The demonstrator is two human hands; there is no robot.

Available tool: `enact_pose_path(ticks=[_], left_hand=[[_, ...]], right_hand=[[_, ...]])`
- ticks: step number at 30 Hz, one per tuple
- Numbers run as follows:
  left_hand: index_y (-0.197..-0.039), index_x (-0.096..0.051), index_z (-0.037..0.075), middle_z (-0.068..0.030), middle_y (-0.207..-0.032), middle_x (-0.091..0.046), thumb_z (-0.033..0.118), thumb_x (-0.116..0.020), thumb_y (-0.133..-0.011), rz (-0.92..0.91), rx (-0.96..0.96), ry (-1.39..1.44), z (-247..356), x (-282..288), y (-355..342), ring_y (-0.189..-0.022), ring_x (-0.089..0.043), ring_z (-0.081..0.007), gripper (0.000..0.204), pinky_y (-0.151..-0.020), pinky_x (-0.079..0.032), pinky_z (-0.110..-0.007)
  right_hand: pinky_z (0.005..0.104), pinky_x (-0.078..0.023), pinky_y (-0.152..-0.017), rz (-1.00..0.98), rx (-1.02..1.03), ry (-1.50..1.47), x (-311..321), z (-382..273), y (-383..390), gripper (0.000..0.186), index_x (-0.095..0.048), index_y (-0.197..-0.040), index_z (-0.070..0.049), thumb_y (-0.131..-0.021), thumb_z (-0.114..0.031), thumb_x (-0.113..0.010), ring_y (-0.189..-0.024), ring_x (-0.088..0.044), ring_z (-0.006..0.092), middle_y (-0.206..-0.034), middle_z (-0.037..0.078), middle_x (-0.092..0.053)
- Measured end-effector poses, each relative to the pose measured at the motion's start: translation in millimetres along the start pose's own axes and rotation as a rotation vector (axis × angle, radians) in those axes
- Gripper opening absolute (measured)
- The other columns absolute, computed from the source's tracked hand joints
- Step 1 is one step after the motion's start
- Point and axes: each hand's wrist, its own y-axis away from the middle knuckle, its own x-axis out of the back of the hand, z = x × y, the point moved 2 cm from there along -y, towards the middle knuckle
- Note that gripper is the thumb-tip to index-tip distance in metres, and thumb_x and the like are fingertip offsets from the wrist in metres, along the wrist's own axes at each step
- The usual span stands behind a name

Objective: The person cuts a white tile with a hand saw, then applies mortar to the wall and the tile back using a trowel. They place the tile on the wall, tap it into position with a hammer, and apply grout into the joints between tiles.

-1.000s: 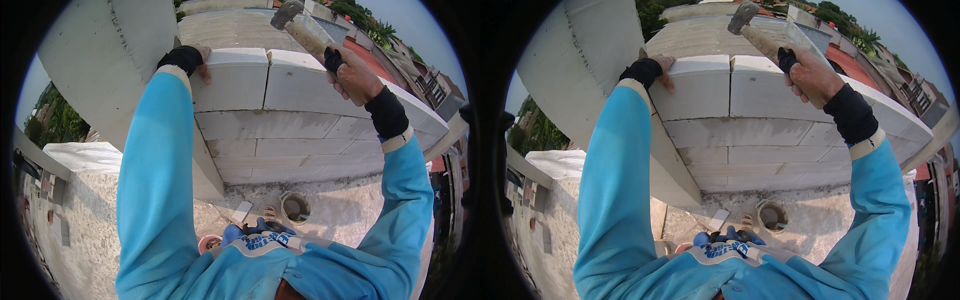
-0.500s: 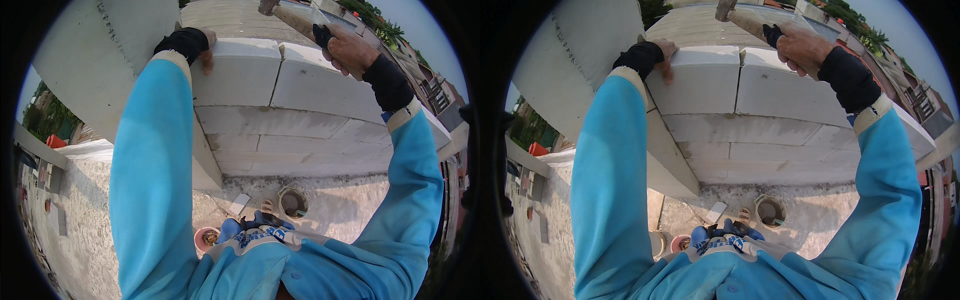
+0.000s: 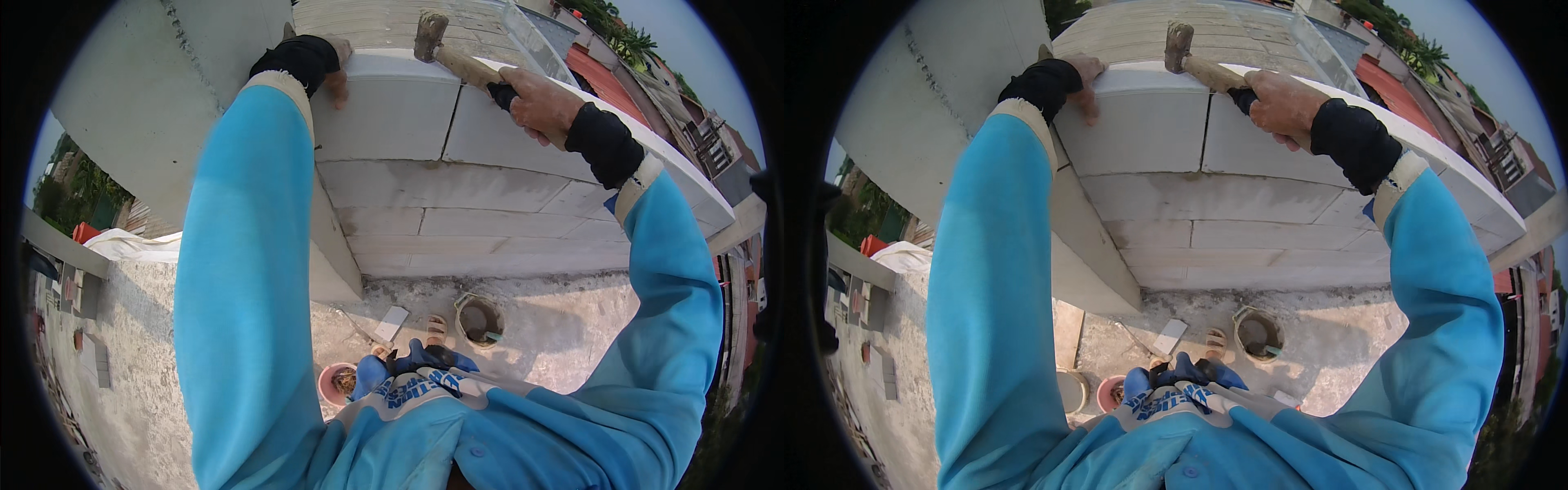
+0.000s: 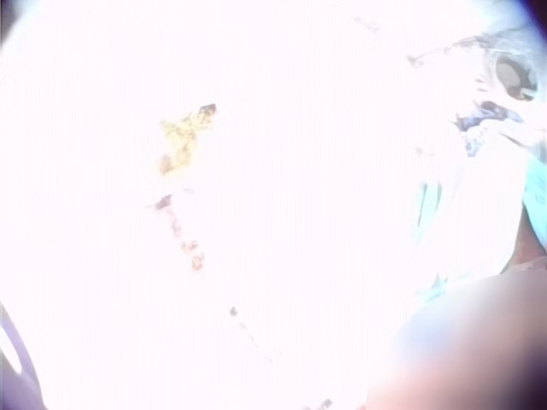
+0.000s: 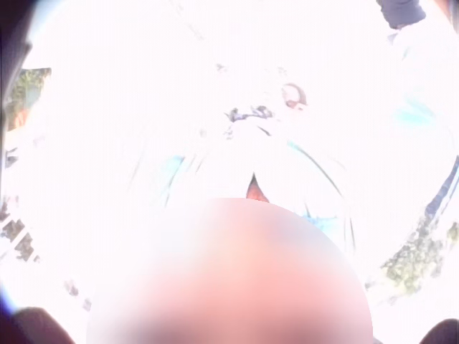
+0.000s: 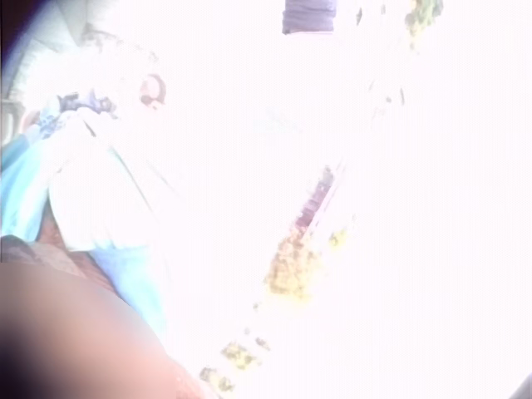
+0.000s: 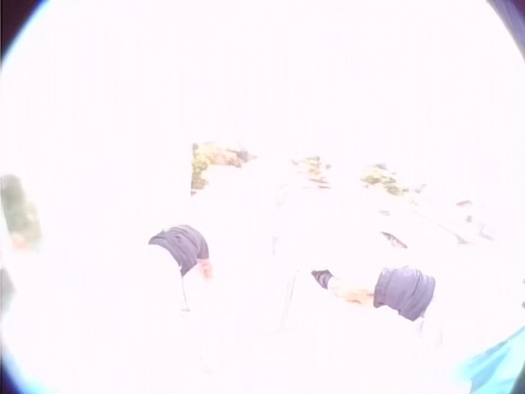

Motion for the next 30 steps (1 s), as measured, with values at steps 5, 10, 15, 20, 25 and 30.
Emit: enact_pose_path(ticks=[5, 10, 15, 20, 25, 30], left_hand=[[-0.136, -0.06, 0.001, -0.0203, -0.124, -0.07, 0.044, -0.1, -0.049, -0.078, -0.042, 0.052, 4, 7, -1, -0.115, -0.069, -0.0359, 0.105, -0.1, -0.056, -0.041], [-0.134, -0.061, 0.001, -0.0217, -0.123, -0.07, 0.043, -0.1, -0.049, 0.002, -0.047, 0.033, 8, -1, 8, -0.114, -0.069, -0.0366, 0.103, -0.099, -0.057, -0.042], [-0.134, -0.059, 0.001, -0.0224, -0.126, -0.067, 0.041, -0.1, -0.052, -0.015, -0.047, 0.035, 10, 0, 9, -0.115, -0.068, -0.0363, 0.1, -0.099, -0.057, -0.042], [-0.132, -0.06, -0.002, -0.0239, -0.122, -0.067, 0.04, -0.1, -0.053, -0.004, -0.063, 0.0, 13, -5, 6, -0.113, -0.068, -0.0379, 0.097, -0.098, -0.057, -0.042], [-0.131, -0.059, -0.003, -0.0242, -0.121, -0.068, 0.041, -0.099, -0.054, -0.045, -0.061, -0.013, 12, -3, 2, -0.111, -0.069, -0.0386, 0.097, -0.097, -0.057, -0.041], [-0.13, -0.059, -0.002, -0.0231, -0.121, -0.068, 0.041, -0.1, -0.054, -0.053, -0.042, 0.007, 12, -4, 1, -0.111, -0.069, -0.037, 0.096, -0.097, -0.057, -0.041]], right_hand=[[0.0254, -0.047, -0.034, 0.104, -0.089, -0.072, -16, -11, 6, 0.025, -0.052, -0.124, 0.001, -0.103, -0.011, -0.055, -0.045, -0.057, 0.0106, -0.074, 0.004, -0.057], [0.0255, -0.045, -0.034, -0.071, -0.113, 0.123, -9, -28, 8, 0.019, -0.054, -0.117, 0.002, -0.1, -0.008, -0.055, -0.045, -0.057, 0.0103, -0.071, 0.004, -0.058], [0.0247, -0.045, -0.034, 0.193, -0.021, 0.036, 11, -20, 12, 0.02, -0.054, -0.119, -0.001, -0.102, -0.011, -0.055, -0.046, -0.059, 0.0112, -0.071, 0.004, -0.058], [0.0312, -0.046, -0.032, -0.014, -0.043, -0.364, -4, -19, 20, 0.021, -0.055, -0.118, 0.0, -0.099, -0.01, -0.057, -0.044, -0.061, 0.0172, -0.067, 0.01, -0.063], [0.0276, -0.048, -0.035, -0.045, -0.128, 0.078, -1, -27, 19, 0.039, -0.052, -0.133, 0.0, -0.096, -0.005, -0.059, -0.045, -0.058, 0.0121, -0.07, 0.005, -0.057], [0.0298, -0.046, -0.032, -0.033, -0.069, 0.095, -12, -20, 11, 0.026, -0.049, -0.123, 0.002, -0.097, -0.002, -0.057, -0.043, -0.057, 0.0139, -0.069, 0.007, -0.056]])
